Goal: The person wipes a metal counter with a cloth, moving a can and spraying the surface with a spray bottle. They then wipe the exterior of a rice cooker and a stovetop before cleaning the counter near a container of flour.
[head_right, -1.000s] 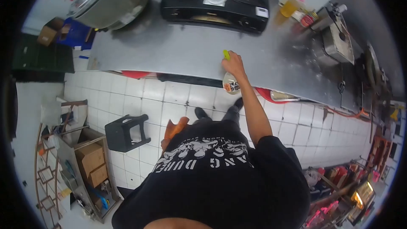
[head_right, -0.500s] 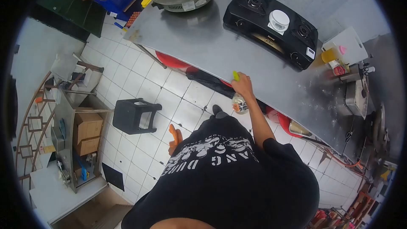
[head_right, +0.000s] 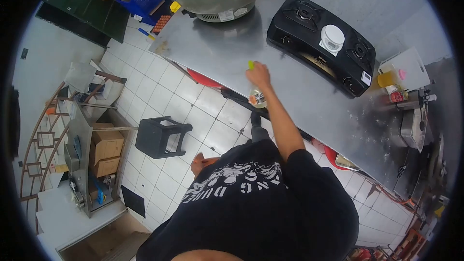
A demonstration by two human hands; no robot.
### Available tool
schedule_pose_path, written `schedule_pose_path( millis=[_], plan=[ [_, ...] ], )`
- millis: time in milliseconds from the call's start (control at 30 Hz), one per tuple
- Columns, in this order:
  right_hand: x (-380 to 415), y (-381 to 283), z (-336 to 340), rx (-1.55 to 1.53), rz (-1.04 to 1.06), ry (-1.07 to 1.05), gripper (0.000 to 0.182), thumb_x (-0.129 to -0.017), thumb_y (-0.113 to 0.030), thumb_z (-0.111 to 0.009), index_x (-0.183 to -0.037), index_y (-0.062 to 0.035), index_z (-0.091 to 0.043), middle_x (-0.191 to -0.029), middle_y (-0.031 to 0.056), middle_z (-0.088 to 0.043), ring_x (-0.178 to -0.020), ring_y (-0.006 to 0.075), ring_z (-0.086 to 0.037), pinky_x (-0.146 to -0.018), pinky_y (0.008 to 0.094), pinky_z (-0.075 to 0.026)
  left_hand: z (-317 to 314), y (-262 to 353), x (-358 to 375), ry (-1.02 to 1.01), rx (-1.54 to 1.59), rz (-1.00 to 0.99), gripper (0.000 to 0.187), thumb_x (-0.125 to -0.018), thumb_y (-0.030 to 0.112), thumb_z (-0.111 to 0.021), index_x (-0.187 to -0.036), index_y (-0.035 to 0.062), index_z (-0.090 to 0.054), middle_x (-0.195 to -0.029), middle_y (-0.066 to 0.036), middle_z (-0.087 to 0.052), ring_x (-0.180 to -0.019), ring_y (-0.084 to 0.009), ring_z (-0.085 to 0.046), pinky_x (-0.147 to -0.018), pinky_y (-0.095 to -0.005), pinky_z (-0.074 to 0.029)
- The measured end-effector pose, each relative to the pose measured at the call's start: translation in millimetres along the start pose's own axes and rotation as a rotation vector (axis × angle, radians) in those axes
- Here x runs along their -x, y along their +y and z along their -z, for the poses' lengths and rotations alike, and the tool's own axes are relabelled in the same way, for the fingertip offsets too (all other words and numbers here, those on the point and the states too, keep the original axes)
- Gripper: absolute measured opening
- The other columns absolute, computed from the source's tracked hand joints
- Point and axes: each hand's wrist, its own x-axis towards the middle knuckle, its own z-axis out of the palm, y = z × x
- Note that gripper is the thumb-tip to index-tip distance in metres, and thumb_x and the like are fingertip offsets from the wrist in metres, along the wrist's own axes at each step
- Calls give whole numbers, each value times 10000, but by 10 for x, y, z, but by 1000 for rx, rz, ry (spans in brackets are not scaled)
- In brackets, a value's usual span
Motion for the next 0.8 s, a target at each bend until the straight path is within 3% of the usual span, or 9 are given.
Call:
schedule_pose_path(
  millis=[200,300,467,567,633,667,733,767,800],
  plan=[
    [-473,11,412,18,-111,145,426,-732,-194,-557,-1105,-5,-637,-1067,300,-654,-1039,481,-607,-938,518,-476,-45,583,-192,-125,93,-118,288,-835,252,-626,-955,3,-706,-972,-233,-708,-953,-346,-696,-746,-483,-545],
    [-985,7,347,-11,-112,340,342,-741,-189,-535,-990,18,-645,-1001,308,-659,-986,495,-611,-893,541,-466,11,830,-289,-116,119,-133,327,-852,286,-613,-975,-6,-693,-985,-245,-703,-975,-351,-690,-764,-469,-539],
    [-1574,-199,523,-46,-170,423,349,-750,-203,-554,-991,32,-645,-953,316,-666,-947,503,-628,-882,553,-475,230,976,-204,-68,199,-57,394,-881,343,-591,-1008,-20,-673,-1006,-264,-693,-1010,-359,-679,-794,-444,-530],
    [-1810,-206,469,-79,-200,532,340,-761,-208,-541,-983,28,-642,-977,307,-662,-975,504,-609,-885,555,-460,287,893,-121,119,176,98,434,-898,378,-579,-1028,-29,-661,-1019,-275,-687,-1032,-363,-672,-812,-429,-524],
    [-1840,-227,464,-67,-228,525,339,-763,-211,-544,-984,26,-643,-974,303,-663,-977,502,-609,-886,550,-461,115,719,-416,288,-101,262,324,-854,282,-534,-890,2,-693,-881,-206,-720,-891,-356,-698,-742,-426,-532],
    [-1861,-273,449,-57,-249,527,339,-765,-213,-546,-985,25,-643,-970,299,-664,-978,499,-609,-887,544,-463,181,800,-512,288,-100,256,324,-854,282,-534,-890,2,-693,-881,-206,-720,-891,-356,-698,-742,-426,-532],
    [-1813,-271,221,-62,-265,539,337,-763,-218,-550,-973,27,-646,-957,292,-663,-962,498,-607,-872,539,-466,403,996,-600,-62,-276,64,267,-844,319,-563,-902,108,-716,-931,-166,-723,-925,-361,-691,-786,-450,-536],
    [-1777,-218,26,-27,-220,469,326,-762,-205,-544,-968,27,-644,-959,299,-663,-942,504,-610,-869,545,-471,352,829,-812,-26,-231,80,256,-863,321,-529,-922,208,-752,-954,-106,-737,-928,-347,-694,-789,-414,-543],
    [-1677,-308,-132,-12,-181,393,315,-760,-194,-541,-963,24,-643,-962,299,-663,-931,505,-611,-866,547,-474,327,803,-1027,-29,-226,81,256,-863,321,-529,-922,208,-752,-954,-106,-737,-928,-347,-694,-789,-414,-543]
  ],
)
